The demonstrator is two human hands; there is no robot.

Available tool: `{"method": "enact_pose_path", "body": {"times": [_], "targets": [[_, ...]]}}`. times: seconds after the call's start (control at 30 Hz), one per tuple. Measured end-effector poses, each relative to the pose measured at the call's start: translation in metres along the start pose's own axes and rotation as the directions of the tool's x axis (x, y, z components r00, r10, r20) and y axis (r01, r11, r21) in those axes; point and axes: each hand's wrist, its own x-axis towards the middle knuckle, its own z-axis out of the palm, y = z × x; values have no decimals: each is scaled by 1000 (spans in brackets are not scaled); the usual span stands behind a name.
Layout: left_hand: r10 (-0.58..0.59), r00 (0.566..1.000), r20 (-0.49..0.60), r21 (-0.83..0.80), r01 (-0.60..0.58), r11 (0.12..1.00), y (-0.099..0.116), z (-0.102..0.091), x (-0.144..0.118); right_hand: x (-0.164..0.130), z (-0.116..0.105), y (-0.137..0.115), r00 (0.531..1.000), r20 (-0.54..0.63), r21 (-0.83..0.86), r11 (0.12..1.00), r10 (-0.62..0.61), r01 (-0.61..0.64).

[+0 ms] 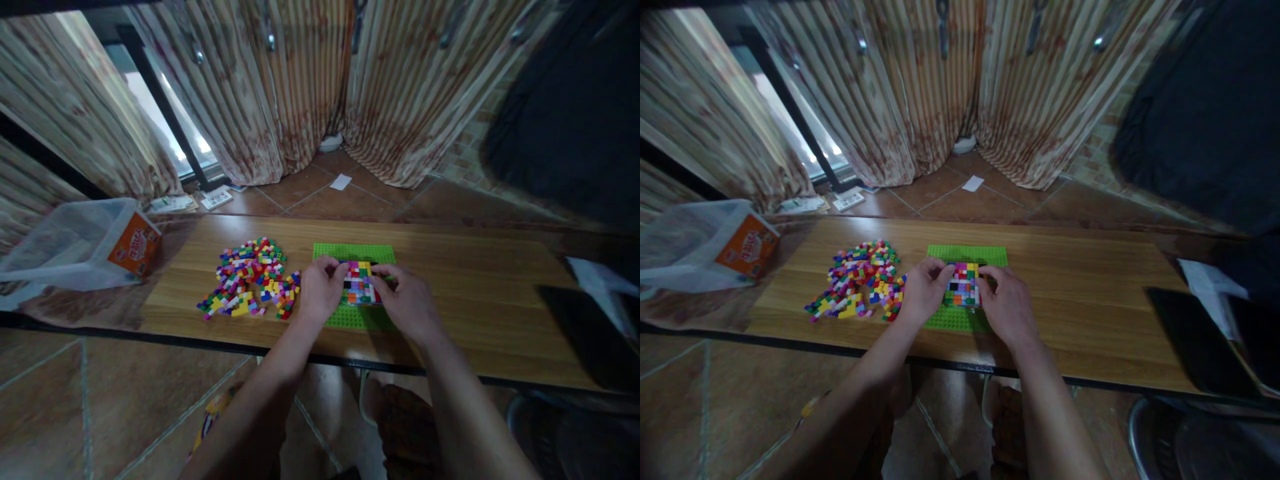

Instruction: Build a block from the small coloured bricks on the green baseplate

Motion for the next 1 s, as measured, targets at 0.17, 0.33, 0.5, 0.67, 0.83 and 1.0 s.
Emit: {"method": "enact_pose_path", "body": {"times": [0.17,0.33,0.5,0.67,0.83,1.0], "targets": [[67,995,-76,-11,-68,998,-14,-36,13,0,1,1,999,-29,-23,1000,-13,12],[42,999,15,126,-43,991,-36,-75,24,2,2,0,998,-55,-38,999,-13,11],[108,978,179,201,-144,969,-59,-100,23,4,5,0,995,-102,-81,997,10,-18],[122,945,302,240,-199,950,-61,-110,17,7,6,-1,995,-97,-102,995,12,-22],[112,951,288,394,-225,891,-46,-103,14,7,6,0,995,-101,-108,994,7,-18],[16,962,273,550,-170,818,-38,-88,14,7,7,1,995,-103,-107,994,13,-24]]}}
